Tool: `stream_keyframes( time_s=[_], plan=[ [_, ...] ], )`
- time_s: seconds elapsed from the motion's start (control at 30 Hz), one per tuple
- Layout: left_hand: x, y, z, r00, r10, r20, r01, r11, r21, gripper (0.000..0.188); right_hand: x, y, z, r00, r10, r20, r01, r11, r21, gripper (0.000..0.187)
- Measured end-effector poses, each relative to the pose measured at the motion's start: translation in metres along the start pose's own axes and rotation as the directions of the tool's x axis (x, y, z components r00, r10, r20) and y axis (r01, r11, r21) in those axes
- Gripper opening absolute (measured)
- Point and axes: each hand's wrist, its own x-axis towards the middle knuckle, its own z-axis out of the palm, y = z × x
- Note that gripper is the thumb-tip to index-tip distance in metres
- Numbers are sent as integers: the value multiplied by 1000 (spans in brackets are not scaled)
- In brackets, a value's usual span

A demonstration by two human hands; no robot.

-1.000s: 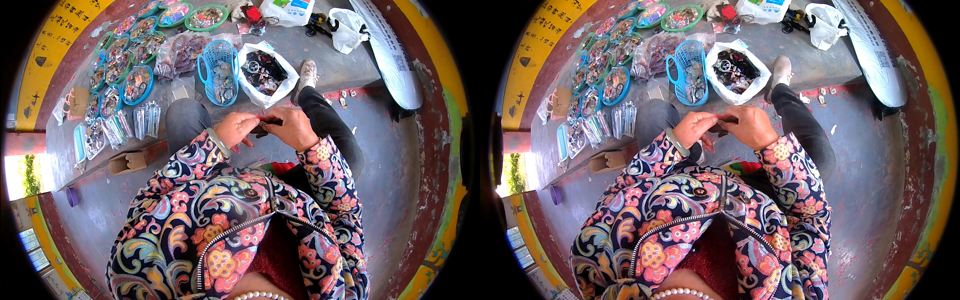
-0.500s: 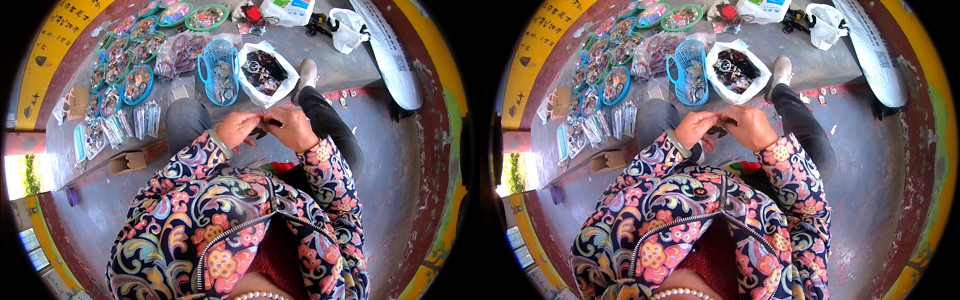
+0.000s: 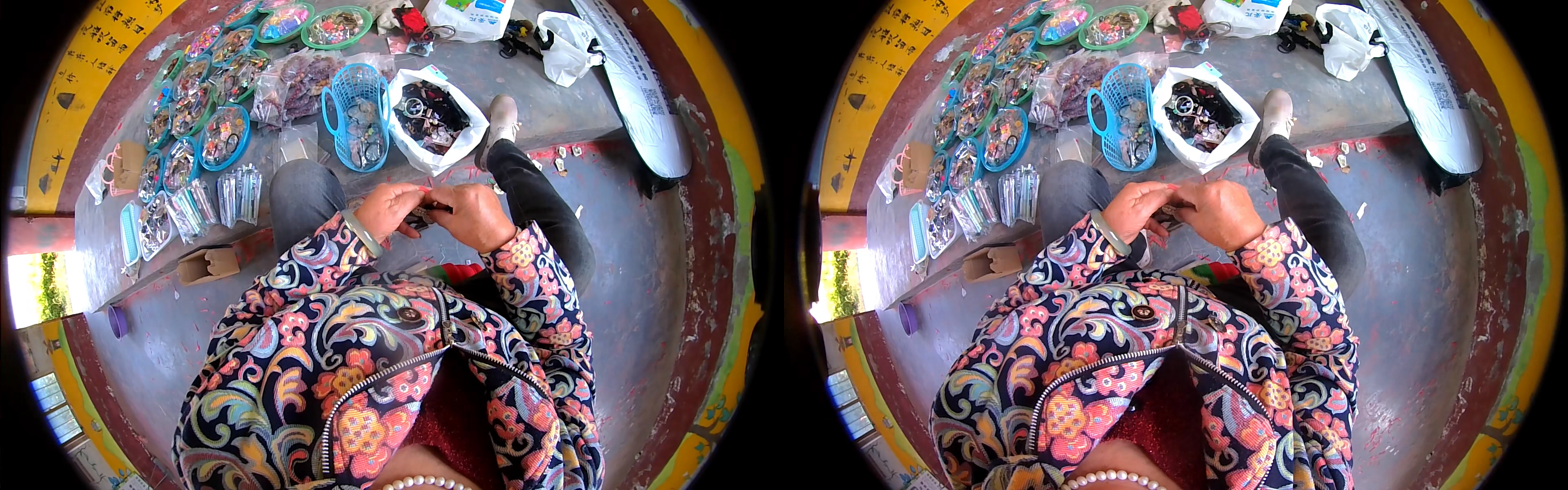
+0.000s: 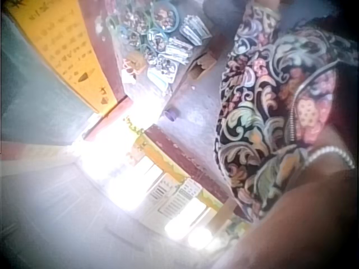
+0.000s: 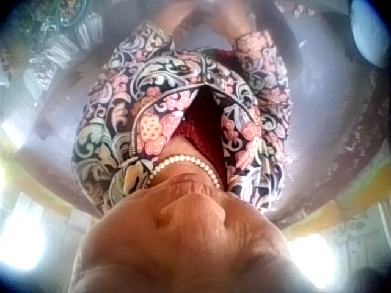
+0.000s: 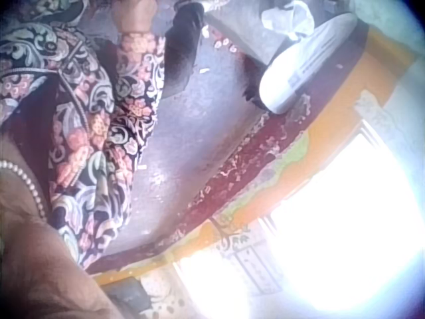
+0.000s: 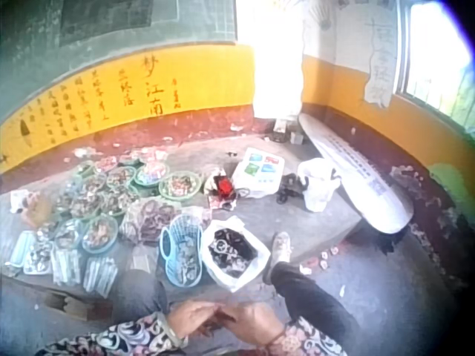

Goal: The person sits on the floor and assembles keychains by hand. They pick up small metal charms and red elastic bands, thread the bands through the charms, and tie them into loops. The person handles the items one at a time, occasionally picking up new charms from a nearby white bag.

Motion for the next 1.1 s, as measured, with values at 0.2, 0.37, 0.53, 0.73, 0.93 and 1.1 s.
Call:
stream_keyframes(
  time_s=[0.2, 0.37, 0.53, 0.73, 0.93, 1.1],
  plan=[
    [-2, 8, 3, 991, -131, -9, 131, 989, 68, 34, 0, 10, 4, 994, 53, 92, -64, 991, 122, 21],
    [-1, 16, 1, 995, -95, -2, 95, 995, -2, 34, 3, -2, 4, 991, 99, -88, -91, 992, 92, 38],
    [-4, 18, 1, 996, -87, 15, 84, 991, 107, 32, 6, 4, 9, 987, 37, -153, -19, 992, 122, 51],
    [1, 4, 3, 964, 263, 42, -251, 844, 474, 25, 4, 21, 18, 941, 289, 177, -339, 790, 511, 49],
    [2, 6, 1, 914, 404, 30, -363, 784, 504, 21, 7, 13, 9, 875, 359, 324, -477, 528, 702, 43],
    [0, 15, 13, 951, 303, -62, -256, 882, 395, 19, 7, 7, 14, 884, 371, 284, -441, 461, 770, 38]
  ],
)
